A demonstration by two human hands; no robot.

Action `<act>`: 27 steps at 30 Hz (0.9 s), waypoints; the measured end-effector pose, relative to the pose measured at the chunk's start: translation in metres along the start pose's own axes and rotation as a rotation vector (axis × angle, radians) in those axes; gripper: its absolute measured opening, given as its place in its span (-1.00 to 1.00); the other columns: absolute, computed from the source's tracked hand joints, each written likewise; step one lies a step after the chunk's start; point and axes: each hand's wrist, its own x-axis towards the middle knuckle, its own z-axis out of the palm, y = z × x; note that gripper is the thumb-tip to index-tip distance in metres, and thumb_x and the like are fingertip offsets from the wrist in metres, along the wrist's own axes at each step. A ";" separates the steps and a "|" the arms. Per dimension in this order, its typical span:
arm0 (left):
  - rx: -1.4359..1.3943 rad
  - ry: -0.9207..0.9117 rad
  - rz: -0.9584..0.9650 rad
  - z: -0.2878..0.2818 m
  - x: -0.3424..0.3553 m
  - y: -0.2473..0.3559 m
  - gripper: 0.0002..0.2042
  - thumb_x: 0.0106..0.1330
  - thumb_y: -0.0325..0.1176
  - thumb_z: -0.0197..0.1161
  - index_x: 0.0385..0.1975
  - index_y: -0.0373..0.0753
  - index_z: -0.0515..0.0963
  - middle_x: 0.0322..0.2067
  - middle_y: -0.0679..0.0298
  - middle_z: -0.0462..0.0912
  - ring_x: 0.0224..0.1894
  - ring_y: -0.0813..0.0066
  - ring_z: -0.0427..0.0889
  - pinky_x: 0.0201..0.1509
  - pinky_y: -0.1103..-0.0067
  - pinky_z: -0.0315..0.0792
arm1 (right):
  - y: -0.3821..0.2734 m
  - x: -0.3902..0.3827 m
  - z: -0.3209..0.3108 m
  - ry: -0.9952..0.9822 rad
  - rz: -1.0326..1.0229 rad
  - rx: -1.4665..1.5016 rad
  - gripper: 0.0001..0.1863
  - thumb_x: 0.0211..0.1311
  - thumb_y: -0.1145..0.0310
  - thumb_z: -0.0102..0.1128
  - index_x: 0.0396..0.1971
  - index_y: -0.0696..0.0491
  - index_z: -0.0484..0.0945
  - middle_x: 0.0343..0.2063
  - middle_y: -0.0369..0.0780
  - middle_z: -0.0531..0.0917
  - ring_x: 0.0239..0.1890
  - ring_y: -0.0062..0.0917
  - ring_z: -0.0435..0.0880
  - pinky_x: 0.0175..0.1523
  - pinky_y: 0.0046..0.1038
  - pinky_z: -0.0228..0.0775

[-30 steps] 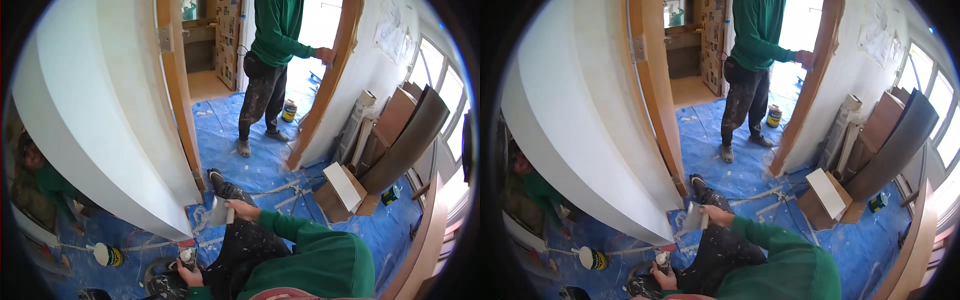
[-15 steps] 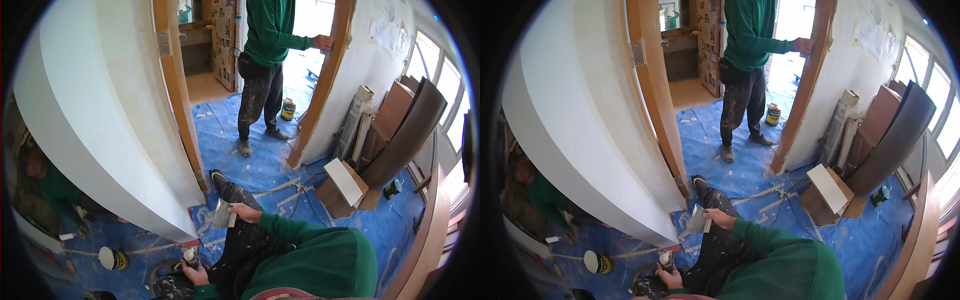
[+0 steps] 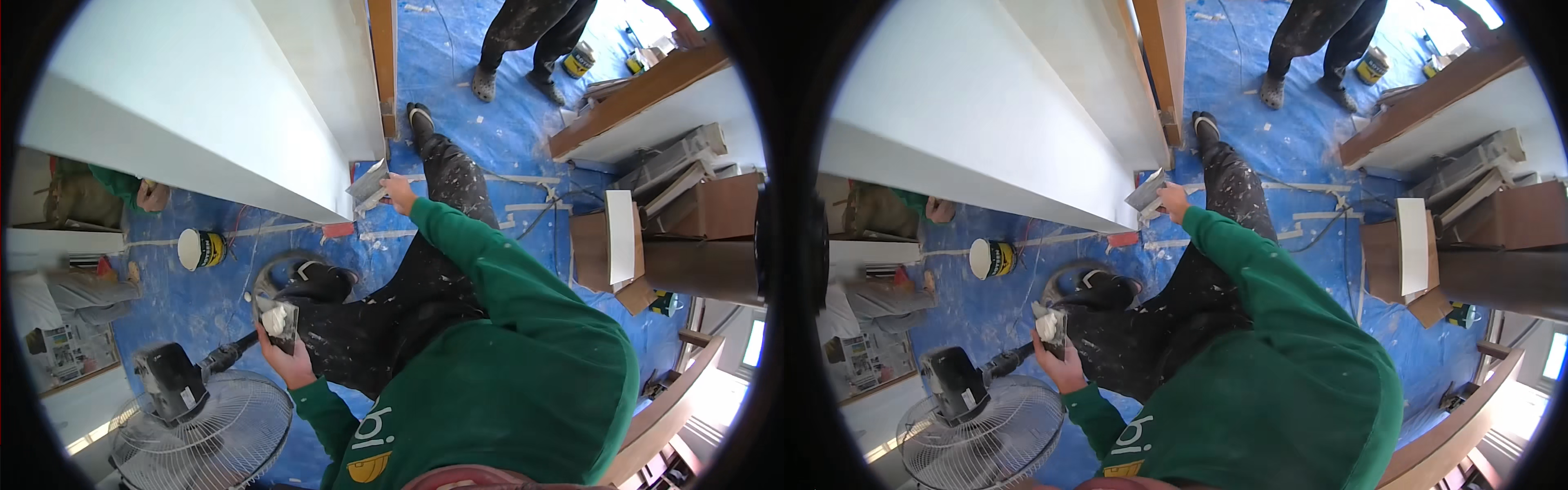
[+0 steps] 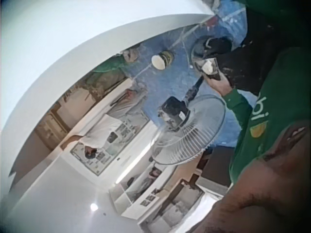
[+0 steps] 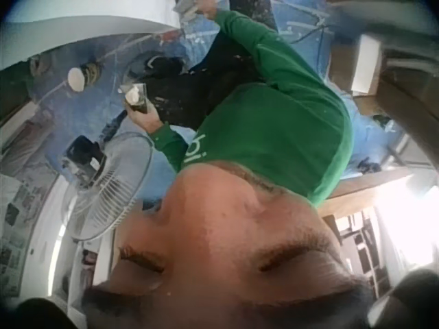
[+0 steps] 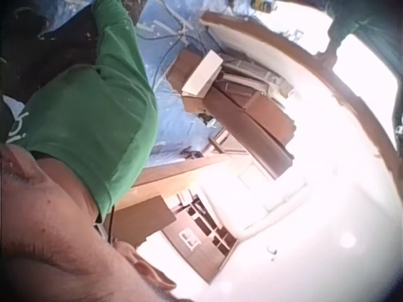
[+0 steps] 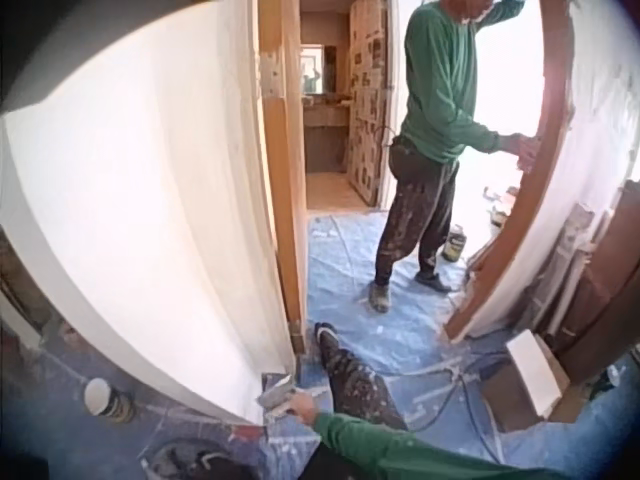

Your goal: The person applies plaster or putty to the edges of a wall and door frame using a putty knife, smoothing the material along the surface.

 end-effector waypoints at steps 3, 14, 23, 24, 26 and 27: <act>0.151 0.056 0.061 -0.006 -0.009 0.000 -0.58 0.49 -0.27 0.08 0.25 -0.32 0.37 0.14 0.21 0.51 0.11 0.32 0.55 0.20 0.44 0.44 | 0.053 0.057 0.003 0.154 0.021 0.156 -0.73 0.27 0.43 0.09 -0.02 -0.02 0.51 -0.16 -0.27 0.63 -0.15 -0.43 0.66 -0.12 -0.18 0.58; 0.449 0.108 0.313 -0.031 -0.020 -0.004 -0.63 0.56 -0.21 -0.07 0.20 -0.33 0.37 0.06 0.20 0.53 -0.02 0.47 0.58 0.02 0.59 0.52 | 0.142 0.197 -0.012 0.465 -0.017 0.392 -0.81 0.26 0.45 0.10 -0.15 0.14 0.55 -0.31 -0.20 0.65 -0.37 -0.39 0.68 -0.38 -0.34 0.56; 0.909 0.176 0.431 -0.025 -0.016 0.004 -0.64 0.57 -0.25 -0.07 0.17 -0.36 0.39 0.04 0.20 0.56 -0.04 0.48 0.59 -0.02 0.63 0.53 | 0.133 0.222 -0.012 0.553 -0.139 0.315 -0.78 0.20 0.38 0.10 -0.24 0.15 0.64 -0.49 -0.24 0.61 -0.52 -0.55 0.55 -0.49 -0.43 0.36; 0.774 0.187 0.363 -0.009 -0.014 0.004 -0.65 0.56 -0.27 -0.07 0.18 -0.37 0.38 0.05 0.19 0.55 -0.03 0.48 0.58 0.01 0.63 0.52 | 0.128 0.223 -0.014 0.551 -0.139 0.354 -0.77 0.19 0.38 0.11 -0.25 0.15 0.64 -0.52 -0.25 0.60 -0.54 -0.56 0.53 -0.50 -0.43 0.33; 0.736 0.211 0.339 -0.006 -0.019 0.007 -0.62 0.45 -0.42 -0.01 0.21 -0.42 0.32 0.09 0.10 0.52 0.02 0.40 0.57 0.10 0.58 0.46 | 0.116 0.218 0.000 0.596 -0.108 0.356 -0.77 0.18 0.36 0.10 -0.26 0.15 0.64 -0.57 -0.27 0.56 -0.58 -0.59 0.47 -0.52 -0.43 0.26; 0.832 0.204 0.378 -0.016 -0.024 0.013 -0.55 0.34 -0.54 0.04 0.24 -0.48 0.26 0.12 0.02 0.48 0.07 0.32 0.55 0.18 0.53 0.41 | 0.113 0.213 0.005 0.617 -0.093 0.356 -0.76 0.17 0.36 0.10 -0.26 0.16 0.64 -0.59 -0.28 0.54 -0.59 -0.60 0.45 -0.53 -0.43 0.22</act>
